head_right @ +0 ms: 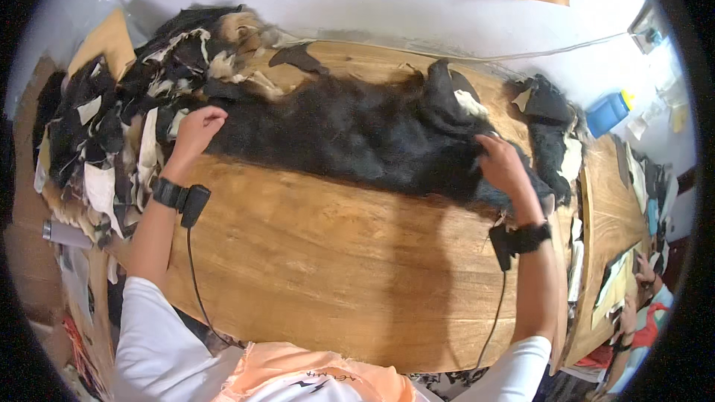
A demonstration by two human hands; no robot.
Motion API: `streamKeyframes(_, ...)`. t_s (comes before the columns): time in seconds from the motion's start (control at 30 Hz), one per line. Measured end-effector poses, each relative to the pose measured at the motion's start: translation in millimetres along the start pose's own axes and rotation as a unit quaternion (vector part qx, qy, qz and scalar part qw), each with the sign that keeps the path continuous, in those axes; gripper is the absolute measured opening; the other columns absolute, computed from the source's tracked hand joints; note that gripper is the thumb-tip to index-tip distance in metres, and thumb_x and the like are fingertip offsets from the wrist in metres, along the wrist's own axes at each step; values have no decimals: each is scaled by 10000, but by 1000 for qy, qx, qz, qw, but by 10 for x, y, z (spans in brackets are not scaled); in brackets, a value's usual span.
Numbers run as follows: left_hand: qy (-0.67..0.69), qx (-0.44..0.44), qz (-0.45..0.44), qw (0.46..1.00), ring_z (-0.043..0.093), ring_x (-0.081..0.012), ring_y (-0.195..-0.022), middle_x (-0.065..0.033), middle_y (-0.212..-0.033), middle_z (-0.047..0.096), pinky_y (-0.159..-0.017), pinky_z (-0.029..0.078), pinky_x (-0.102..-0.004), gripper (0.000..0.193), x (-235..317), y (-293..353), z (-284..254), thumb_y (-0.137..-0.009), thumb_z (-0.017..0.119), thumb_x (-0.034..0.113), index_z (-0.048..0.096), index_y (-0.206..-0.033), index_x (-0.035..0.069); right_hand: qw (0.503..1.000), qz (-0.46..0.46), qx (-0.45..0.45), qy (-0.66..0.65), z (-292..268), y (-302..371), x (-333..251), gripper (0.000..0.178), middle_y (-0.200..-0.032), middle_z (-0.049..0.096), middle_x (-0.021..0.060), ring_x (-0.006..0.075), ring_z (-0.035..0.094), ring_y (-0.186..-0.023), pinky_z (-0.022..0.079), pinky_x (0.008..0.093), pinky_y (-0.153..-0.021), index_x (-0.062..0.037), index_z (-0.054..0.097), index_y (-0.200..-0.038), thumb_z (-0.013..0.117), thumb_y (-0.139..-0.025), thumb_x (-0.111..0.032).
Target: The recorder is cutting, measuring, and arranging fur hides and lining materials on a workshop table.
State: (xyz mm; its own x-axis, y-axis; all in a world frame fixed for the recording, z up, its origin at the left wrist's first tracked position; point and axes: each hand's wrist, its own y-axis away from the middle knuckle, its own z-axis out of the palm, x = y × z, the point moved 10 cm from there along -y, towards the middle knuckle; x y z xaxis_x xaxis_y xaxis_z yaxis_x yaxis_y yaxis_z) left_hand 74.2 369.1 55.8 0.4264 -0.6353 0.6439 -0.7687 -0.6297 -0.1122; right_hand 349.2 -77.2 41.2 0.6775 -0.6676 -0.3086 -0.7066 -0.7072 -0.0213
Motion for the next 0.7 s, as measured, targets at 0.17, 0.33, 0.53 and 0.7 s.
streamKeyframes(0.17,-213,-24,219,952,376,-294,-1197,-112,-1264,460,-974,331,-395,487,285,-514,471,-693,640,86,507,-1162,83,994,30,90,-50,194,-544,-138,353,-1018,576,231,381,543,-957,429,427,-839,-9,552,-1077,564,-754,-150)
streamKeyframes(0.33,-343,-130,122,922,393,-283,-1184,-62,-1249,484,-977,282,-468,502,322,-730,881,-690,658,87,532,-1170,164,992,47,101,-58,84,-750,79,555,-1053,568,228,363,538,-996,435,407,-850,-10,485,-1161,640,-667,-209)
streamKeyframes(0.53,-326,-77,140,932,499,-275,-978,-54,-921,591,-887,300,-434,266,359,-746,568,-662,634,45,649,-900,161,997,70,28,13,165,-794,50,501,-967,607,209,347,569,-945,456,395,-819,-64,557,-1108,627,-640,-230)
streamKeyframes(0.7,-286,55,247,924,521,-247,-870,-71,-784,531,-839,325,-369,182,892,-155,-64,-651,568,-6,630,-791,90,988,70,113,-83,-476,-336,-52,370,-869,623,197,351,586,-856,476,381,-761,-67,634,-978,629,-636,-209)
